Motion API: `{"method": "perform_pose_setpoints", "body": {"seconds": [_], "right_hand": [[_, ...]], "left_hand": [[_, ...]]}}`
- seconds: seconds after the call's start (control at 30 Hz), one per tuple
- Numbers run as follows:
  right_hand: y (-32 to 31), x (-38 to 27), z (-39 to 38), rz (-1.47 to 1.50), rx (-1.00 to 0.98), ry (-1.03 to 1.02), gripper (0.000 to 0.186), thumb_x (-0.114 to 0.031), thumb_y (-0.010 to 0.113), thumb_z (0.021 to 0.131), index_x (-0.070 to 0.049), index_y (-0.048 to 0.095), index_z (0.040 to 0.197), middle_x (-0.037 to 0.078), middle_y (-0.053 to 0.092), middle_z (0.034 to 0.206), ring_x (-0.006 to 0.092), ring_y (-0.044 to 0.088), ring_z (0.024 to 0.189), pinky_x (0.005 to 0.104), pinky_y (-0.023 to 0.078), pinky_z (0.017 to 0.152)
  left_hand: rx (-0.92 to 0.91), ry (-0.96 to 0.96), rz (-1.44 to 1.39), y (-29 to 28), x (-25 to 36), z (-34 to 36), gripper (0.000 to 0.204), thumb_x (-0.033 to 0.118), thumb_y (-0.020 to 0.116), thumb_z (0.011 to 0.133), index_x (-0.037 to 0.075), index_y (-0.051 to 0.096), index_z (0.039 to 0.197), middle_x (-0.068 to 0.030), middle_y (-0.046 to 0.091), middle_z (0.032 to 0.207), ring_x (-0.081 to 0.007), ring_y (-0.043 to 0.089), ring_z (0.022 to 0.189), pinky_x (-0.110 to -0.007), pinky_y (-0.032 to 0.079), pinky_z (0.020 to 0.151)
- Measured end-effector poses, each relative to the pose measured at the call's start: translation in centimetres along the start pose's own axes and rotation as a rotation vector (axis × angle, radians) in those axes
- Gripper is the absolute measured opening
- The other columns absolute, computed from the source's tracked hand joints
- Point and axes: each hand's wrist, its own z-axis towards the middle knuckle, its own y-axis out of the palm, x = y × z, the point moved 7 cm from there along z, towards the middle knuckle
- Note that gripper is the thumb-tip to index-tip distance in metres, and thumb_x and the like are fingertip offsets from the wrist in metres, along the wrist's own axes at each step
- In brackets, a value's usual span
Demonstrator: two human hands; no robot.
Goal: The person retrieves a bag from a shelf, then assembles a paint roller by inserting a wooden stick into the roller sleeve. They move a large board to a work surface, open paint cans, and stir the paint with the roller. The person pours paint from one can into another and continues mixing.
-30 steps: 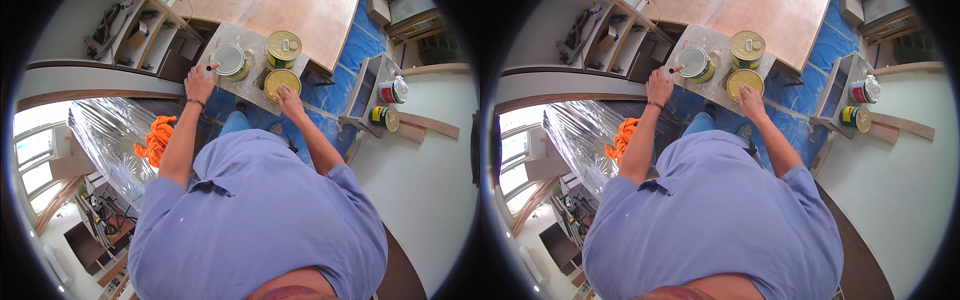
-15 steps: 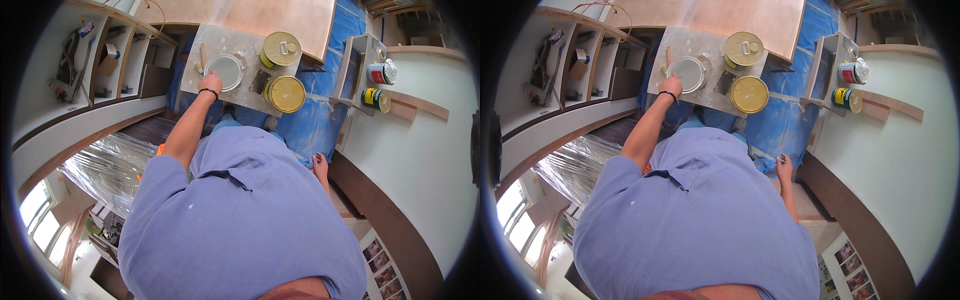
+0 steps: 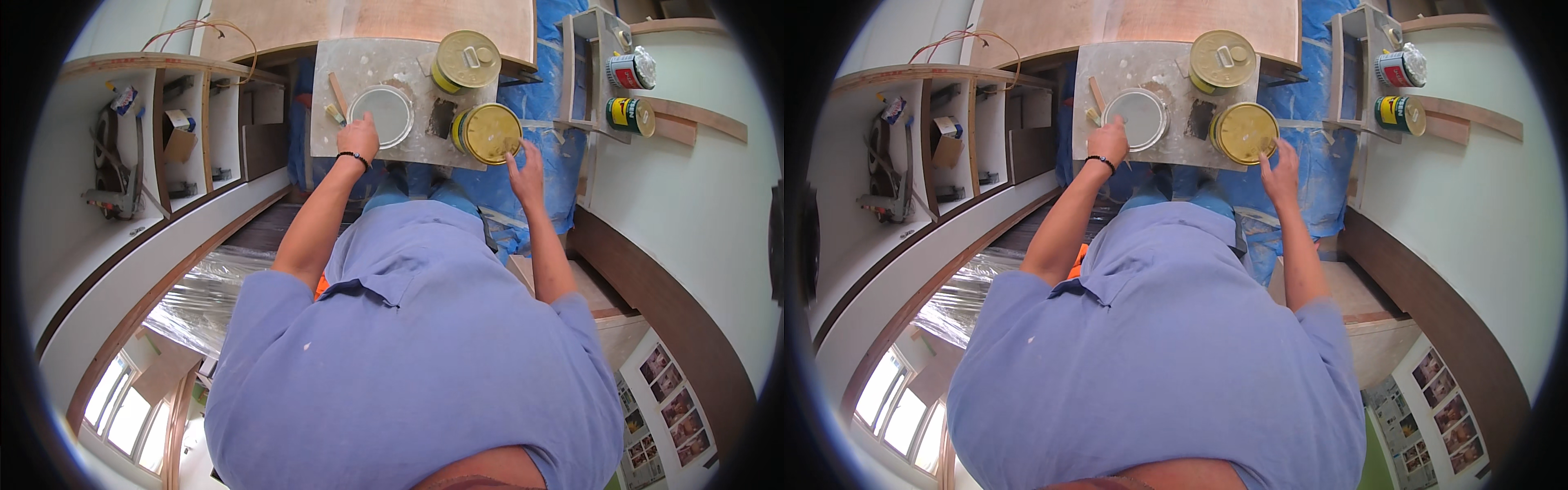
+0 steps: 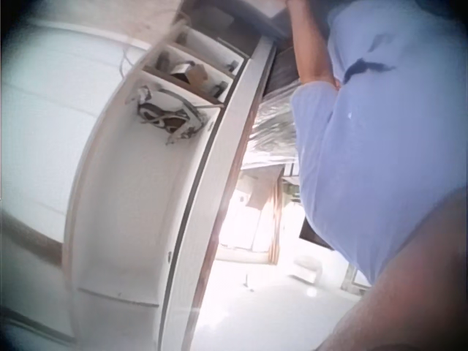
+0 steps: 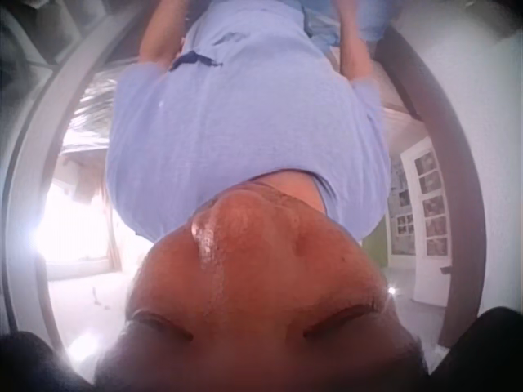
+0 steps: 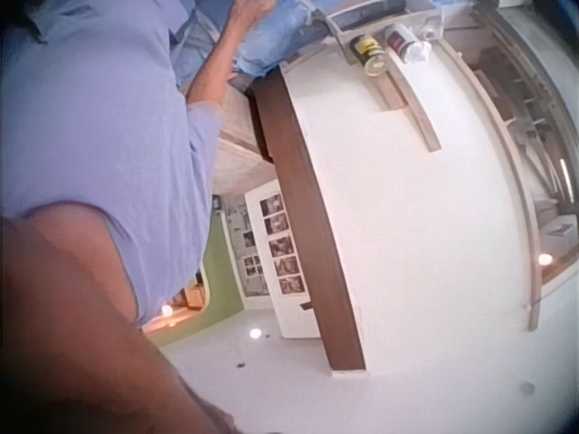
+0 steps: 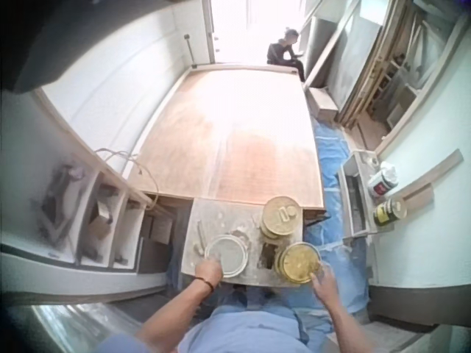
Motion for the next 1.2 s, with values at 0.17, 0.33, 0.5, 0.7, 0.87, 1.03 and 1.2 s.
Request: {"method": "perform_pose_setpoints", "body": {"seconds": [0.17,0.33,0.5,0.7,0.87,1.03,1.2], "right_hand": [[2.6,-0.9,5.1,-0.141,-0.065,-0.126,0.073,-0.036,0.073,0.095,-0.009,0.046,0.158,0.020,0.039,0.166,0.0408,0.033,0.155,0.0501,0.028,0.127],[6.6,-0.4,6.0,-0.264,-0.270,-0.089,0.095,-0.053,0.070,0.094,-0.012,0.027,0.169,0.021,0.016,0.176,0.0407,0.013,0.163,0.0579,0.014,0.130],[8.0,-0.1,5.3,-0.347,-0.292,-0.089,0.109,-0.060,0.069,0.093,-0.011,0.012,0.172,0.021,0.000,0.178,0.0409,-0.002,0.164,0.0598,0.003,0.130],[9.0,0.0,5.5,-0.331,-0.357,-0.057,0.112,-0.060,0.071,0.092,-0.014,0.008,0.172,0.024,-0.004,0.177,0.0457,-0.005,0.163,0.0639,0.003,0.129],[8.3,-2.0,5.4,-0.341,-0.445,-0.038,0.116,-0.061,0.077,0.086,-0.024,0.008,0.173,0.024,-0.004,0.177,0.0475,-0.008,0.163,0.0612,0.000,0.129],[8.1,-2.0,5.5,-0.365,-0.470,-0.015,0.119,-0.064,0.078,0.084,-0.025,0.010,0.173,0.024,-0.005,0.177,0.0475,-0.009,0.163,0.0619,0.001,0.129],[8.5,-1.4,5.6,-0.377,-0.455,-0.020,0.119,-0.065,0.078,0.084,-0.025,0.010,0.173,0.024,-0.004,0.177,0.0483,-0.008,0.162,0.0644,0.002,0.128]], "left_hand": [[-0.014,0.009,0.041,1.0,-0.3,-1.0,0.021,0.011,0.060,0.091,0.007,0.064,0.111,-0.0245,0.075,0.094,-0.0450,0.074,0.092,-0.056,0.058,0.081],[-0.017,-0.005,0.168,-1.6,0.8,-2.5,0.018,0.013,0.056,0.095,0.007,0.068,0.107,-0.0218,0.076,0.098,-0.0416,0.075,0.095,-0.054,0.059,0.081],[0.046,-0.024,0.210,-4.9,3.0,-3.9,0.019,0.012,0.058,0.094,0.008,0.068,0.109,-0.0208,0.076,0.096,-0.0419,0.075,0.093,-0.053,0.059,0.079],[0.084,-0.047,0.196,-4.0,4.6,-2.3,0.024,0.012,0.058,0.094,0.010,0.064,0.117,-0.0216,0.075,0.098,-0.0429,0.074,0.096,-0.053,0.059,0.081],[-0.017,-0.040,0.208,-1.5,4.2,-0.6,0.029,0.010,0.056,0.094,0.011,0.063,0.122,-0.0226,0.074,0.109,-0.0436,0.072,0.103,-0.055,0.057,0.087],[-0.111,-0.027,0.200,0.3,1.9,0.2,0.024,0.018,0.056,0.097,0.012,0.068,0.117,-0.0219,0.075,0.109,-0.0427,0.072,0.106,-0.054,0.057,0.090],[-0.166,0.024,0.233,0.4,1.2,-0.3,0.024,0.022,0.058,0.097,0.013,0.074,0.112,-0.0201,0.076,0.111,-0.0402,0.072,0.107,-0.052,0.057,0.091]]}}
